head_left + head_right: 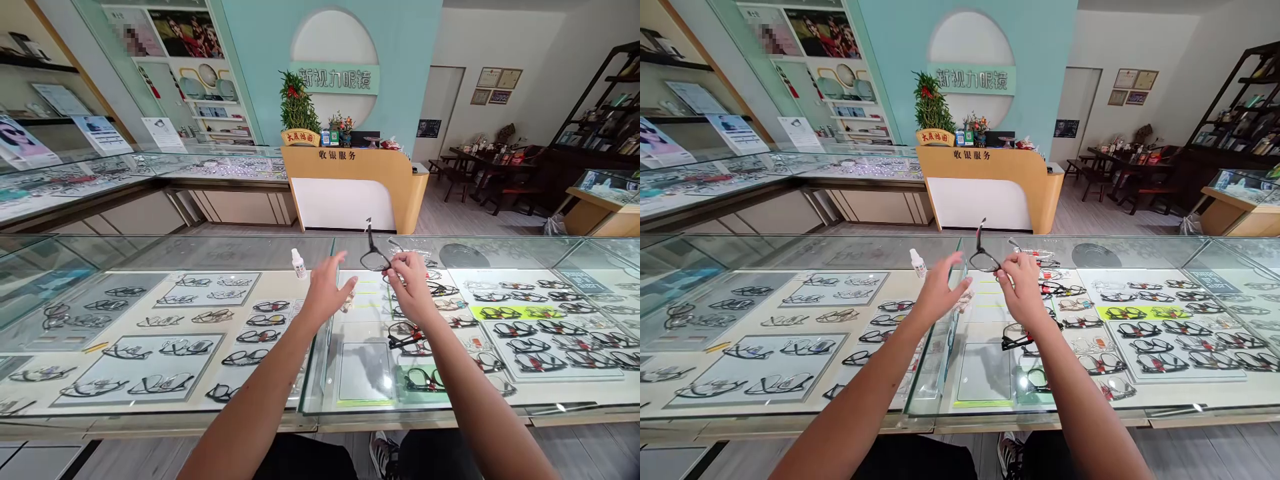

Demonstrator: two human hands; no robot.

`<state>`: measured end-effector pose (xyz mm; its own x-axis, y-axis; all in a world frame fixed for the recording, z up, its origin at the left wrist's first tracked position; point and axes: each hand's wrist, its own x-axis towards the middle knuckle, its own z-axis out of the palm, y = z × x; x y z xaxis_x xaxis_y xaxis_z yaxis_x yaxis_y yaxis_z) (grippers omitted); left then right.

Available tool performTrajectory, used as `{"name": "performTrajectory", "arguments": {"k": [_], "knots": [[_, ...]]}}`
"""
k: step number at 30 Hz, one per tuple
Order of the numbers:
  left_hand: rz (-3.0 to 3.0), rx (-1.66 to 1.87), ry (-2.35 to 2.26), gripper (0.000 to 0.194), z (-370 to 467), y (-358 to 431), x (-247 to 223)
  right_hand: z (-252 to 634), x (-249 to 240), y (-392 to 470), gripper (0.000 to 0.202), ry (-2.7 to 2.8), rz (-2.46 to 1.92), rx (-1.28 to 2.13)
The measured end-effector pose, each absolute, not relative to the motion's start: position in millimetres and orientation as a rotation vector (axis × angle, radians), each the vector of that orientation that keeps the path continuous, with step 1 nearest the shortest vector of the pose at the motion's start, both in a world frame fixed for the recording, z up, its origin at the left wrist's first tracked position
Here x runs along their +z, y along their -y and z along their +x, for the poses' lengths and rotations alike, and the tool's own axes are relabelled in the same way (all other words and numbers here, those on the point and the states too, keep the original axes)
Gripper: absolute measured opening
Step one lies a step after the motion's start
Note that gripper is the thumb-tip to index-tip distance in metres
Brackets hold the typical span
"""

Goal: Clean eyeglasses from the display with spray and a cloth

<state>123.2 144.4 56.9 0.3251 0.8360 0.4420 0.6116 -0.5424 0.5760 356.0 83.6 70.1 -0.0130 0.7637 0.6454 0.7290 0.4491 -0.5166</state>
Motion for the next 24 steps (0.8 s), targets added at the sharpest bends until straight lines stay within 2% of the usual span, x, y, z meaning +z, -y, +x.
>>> {"name": "performTrajectory", "arguments": {"k": [2,3,10,18,24], "knots": [[2.391,1.249,-1.245,0.075,119,-144,64,356,69,-83,0.031,1.844,-1.357,-0.036],[2.469,1.303,-1.206,0.077,118,-143,66,356,69,-83,0.030,1.888,-1.386,-0.073],[2.707,1.254,-1.019,0.040,120,-140,70,356,67,-83,0.027,2.041,-1.460,-0.247],[2.501,1.166,-0.873,0.035,113,-144,75,362,68,-83,0.026,2.117,-1.485,-0.328],[2.546,1.375,-0.770,0.030,111,-149,64,360,70,-82,0.028,2.070,-1.464,-0.237]]}}
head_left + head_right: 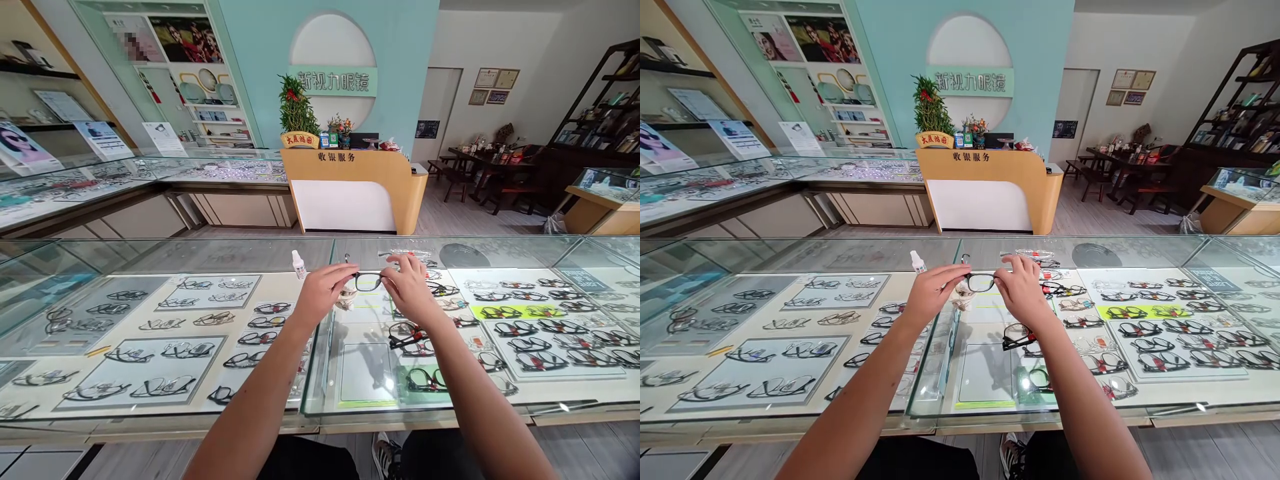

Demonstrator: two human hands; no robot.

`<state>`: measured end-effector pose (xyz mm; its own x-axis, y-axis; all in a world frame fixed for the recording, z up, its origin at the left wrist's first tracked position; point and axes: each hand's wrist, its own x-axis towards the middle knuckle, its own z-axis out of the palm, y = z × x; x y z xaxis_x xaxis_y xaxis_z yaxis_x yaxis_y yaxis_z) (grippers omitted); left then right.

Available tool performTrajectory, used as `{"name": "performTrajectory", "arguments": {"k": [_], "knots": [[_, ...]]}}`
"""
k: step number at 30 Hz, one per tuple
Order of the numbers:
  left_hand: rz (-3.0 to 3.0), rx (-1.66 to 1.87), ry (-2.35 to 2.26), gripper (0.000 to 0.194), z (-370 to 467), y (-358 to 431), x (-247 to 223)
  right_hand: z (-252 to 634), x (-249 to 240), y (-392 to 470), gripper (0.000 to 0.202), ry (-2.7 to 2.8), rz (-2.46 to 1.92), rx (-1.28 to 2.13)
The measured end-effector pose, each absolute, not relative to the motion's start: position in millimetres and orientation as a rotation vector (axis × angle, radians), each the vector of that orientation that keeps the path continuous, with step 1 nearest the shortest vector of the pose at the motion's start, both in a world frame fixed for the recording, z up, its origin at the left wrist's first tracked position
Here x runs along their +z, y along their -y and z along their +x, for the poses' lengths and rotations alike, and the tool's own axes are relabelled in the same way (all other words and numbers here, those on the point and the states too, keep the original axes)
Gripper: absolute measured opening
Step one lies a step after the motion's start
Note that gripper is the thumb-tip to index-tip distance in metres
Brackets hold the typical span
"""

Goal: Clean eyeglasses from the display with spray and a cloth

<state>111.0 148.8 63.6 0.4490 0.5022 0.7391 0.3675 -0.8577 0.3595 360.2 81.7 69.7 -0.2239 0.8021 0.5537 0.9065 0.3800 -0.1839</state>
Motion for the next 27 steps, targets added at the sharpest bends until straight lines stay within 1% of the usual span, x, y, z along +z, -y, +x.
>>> {"name": "performTrajectory", "arguments": {"k": [3,7,11,13,16,22,25,27], "knots": [[2.527,1.540,-0.777,0.030,112,-148,62,361,73,-81,0.027,1.939,-1.406,-0.148],[2.390,1.721,-0.907,0.024,113,-146,67,370,72,-86,0.033,1.541,-1.320,-0.053],[2.199,1.753,-1.000,0.022,111,-145,72,380,66,-95,0.038,1.301,-1.249,0.276],[2.108,1.723,-1.044,0.023,110,-146,73,382,64,-98,0.042,1.281,-1.204,0.344],[2.030,1.670,-1.103,0.026,109,-148,73,379,64,-98,0.044,1.328,-1.153,0.292],[1.949,1.643,-1.141,0.029,109,-137,79,370,74,-92,0.031,1.383,-1.062,0.234],[1.933,1.660,-1.161,0.031,106,-123,97,366,91,-82,0.029,1.329,-1.003,0.247],[1.953,1.690,-1.139,0.032,104,-110,120,363,113,-70,0.027,1.305,-0.959,0.218]]}}
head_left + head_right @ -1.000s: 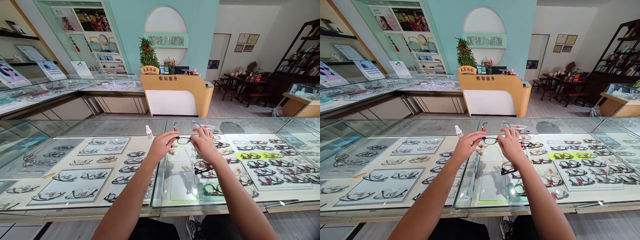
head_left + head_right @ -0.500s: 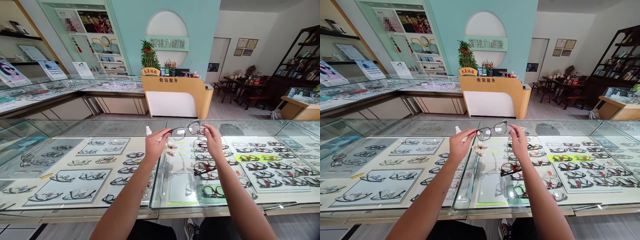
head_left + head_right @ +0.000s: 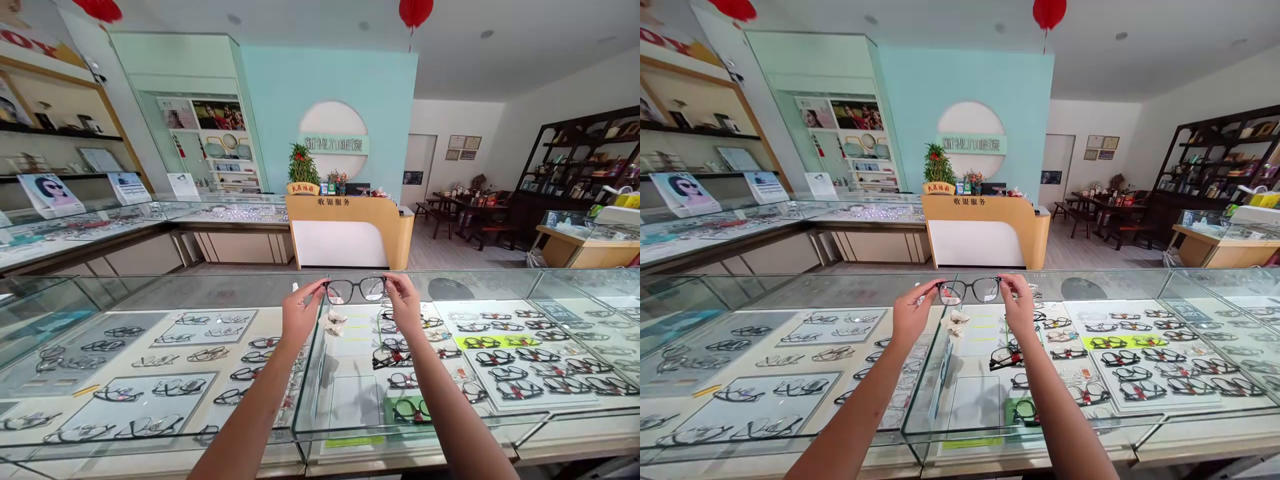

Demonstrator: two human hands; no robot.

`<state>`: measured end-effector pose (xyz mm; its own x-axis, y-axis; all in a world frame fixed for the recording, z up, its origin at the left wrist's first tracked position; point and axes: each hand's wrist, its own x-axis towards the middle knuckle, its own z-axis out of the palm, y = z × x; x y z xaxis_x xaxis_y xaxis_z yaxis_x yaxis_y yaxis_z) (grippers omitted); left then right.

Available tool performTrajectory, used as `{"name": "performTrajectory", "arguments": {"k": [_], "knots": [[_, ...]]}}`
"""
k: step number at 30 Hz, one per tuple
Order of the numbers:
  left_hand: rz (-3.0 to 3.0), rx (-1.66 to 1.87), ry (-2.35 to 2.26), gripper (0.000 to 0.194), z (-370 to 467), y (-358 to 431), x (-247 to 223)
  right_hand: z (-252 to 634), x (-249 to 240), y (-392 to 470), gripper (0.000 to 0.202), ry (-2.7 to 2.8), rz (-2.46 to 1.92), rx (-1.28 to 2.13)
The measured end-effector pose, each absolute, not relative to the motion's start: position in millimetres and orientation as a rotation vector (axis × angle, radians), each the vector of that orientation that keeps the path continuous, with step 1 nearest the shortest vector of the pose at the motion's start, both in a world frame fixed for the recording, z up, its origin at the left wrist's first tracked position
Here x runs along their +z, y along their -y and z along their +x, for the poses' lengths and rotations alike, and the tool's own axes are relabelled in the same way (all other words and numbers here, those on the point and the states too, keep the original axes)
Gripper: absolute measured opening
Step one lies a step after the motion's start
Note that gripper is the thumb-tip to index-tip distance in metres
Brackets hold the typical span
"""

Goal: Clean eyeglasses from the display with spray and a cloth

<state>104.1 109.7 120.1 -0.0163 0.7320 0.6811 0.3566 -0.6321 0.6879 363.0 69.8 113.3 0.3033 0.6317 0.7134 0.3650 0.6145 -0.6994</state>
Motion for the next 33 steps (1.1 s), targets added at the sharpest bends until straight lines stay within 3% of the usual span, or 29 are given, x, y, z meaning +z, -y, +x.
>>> {"name": "performTrajectory", "arguments": {"k": [9,17,23,33], "knots": [[2.127,2.139,-0.807,0.026,106,-30,274,351,275,23,0.021,1.243,-0.660,-0.048],[2.232,2.446,-0.524,0.023,106,30,366,337,351,92,0.024,1.156,-0.510,-0.234],[2.154,2.587,-0.379,0.023,105,52,391,332,370,116,0.025,1.165,-0.441,-0.294],[2.197,2.734,-0.313,0.024,111,64,386,337,360,109,0.027,1.161,-0.454,-0.147]]}}
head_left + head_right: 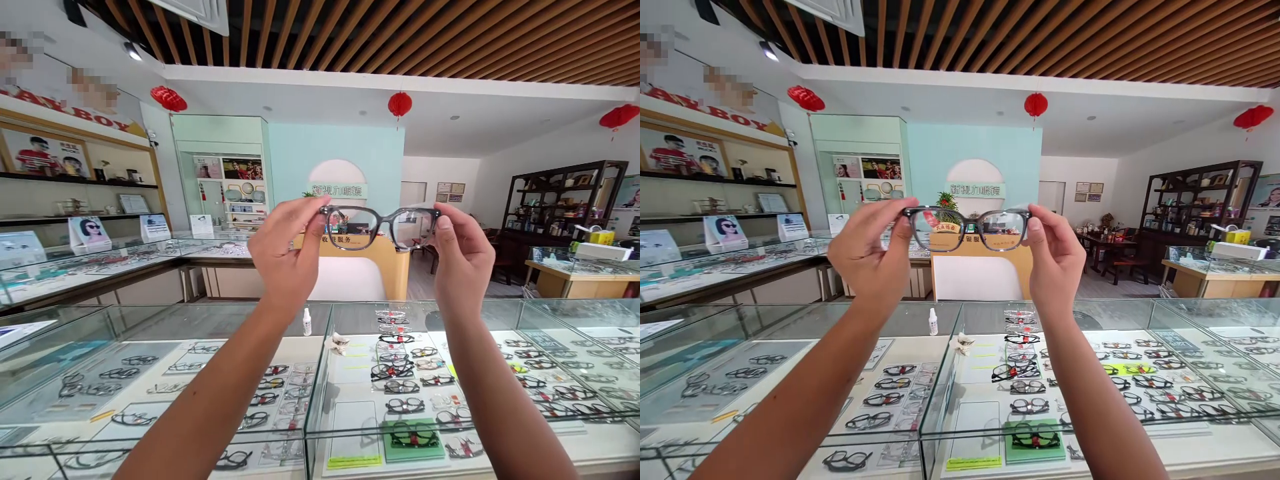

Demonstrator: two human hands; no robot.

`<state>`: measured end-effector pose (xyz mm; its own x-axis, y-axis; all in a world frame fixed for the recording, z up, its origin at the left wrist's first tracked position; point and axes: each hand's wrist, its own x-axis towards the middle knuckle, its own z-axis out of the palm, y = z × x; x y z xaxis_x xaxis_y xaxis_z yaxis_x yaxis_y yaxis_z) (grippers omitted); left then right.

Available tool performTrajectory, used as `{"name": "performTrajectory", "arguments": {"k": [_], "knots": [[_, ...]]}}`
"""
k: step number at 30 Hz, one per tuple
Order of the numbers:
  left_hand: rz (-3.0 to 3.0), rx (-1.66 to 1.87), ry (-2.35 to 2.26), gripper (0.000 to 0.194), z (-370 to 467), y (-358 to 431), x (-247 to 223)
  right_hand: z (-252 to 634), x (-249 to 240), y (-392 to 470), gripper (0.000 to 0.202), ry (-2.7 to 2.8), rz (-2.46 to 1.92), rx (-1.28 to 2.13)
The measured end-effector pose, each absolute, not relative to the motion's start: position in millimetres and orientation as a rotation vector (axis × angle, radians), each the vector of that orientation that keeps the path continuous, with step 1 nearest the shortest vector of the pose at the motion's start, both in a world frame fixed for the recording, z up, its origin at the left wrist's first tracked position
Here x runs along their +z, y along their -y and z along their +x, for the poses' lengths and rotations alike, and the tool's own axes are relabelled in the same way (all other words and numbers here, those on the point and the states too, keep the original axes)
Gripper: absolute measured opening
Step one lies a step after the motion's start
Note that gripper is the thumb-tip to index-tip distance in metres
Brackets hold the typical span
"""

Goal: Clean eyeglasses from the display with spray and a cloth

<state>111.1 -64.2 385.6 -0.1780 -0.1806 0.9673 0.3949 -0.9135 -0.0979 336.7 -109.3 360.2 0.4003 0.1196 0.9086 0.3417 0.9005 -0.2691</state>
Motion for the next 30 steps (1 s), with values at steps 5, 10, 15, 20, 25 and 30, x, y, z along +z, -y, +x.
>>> {"name": "performTrajectory", "arguments": {"k": [5,10,15,20,25,30], "knots": [[-1.710,-2.008,0.271,0.023,118,71,381,347,352,89,0.031,1.124,-0.437,0.082],[-1.722,-1.934,0.283,0.023,120,70,379,349,350,80,0.030,1.110,-0.409,0.132],[-1.714,-1.974,0.305,0.025,121,68,381,350,352,80,0.027,1.106,-0.383,0.115],[-1.808,-2.141,0.334,0.025,118,53,385,343,355,97,0.024,1.101,-0.390,-0.071],[-2.025,-2.448,0.220,0.024,117,28,382,320,359,117,0.014,1.102,-0.412,-0.324],[-2.083,-2.618,0.212,0.023,123,16,380,304,358,122,0.011,1.101,-0.449,-0.416]]}}
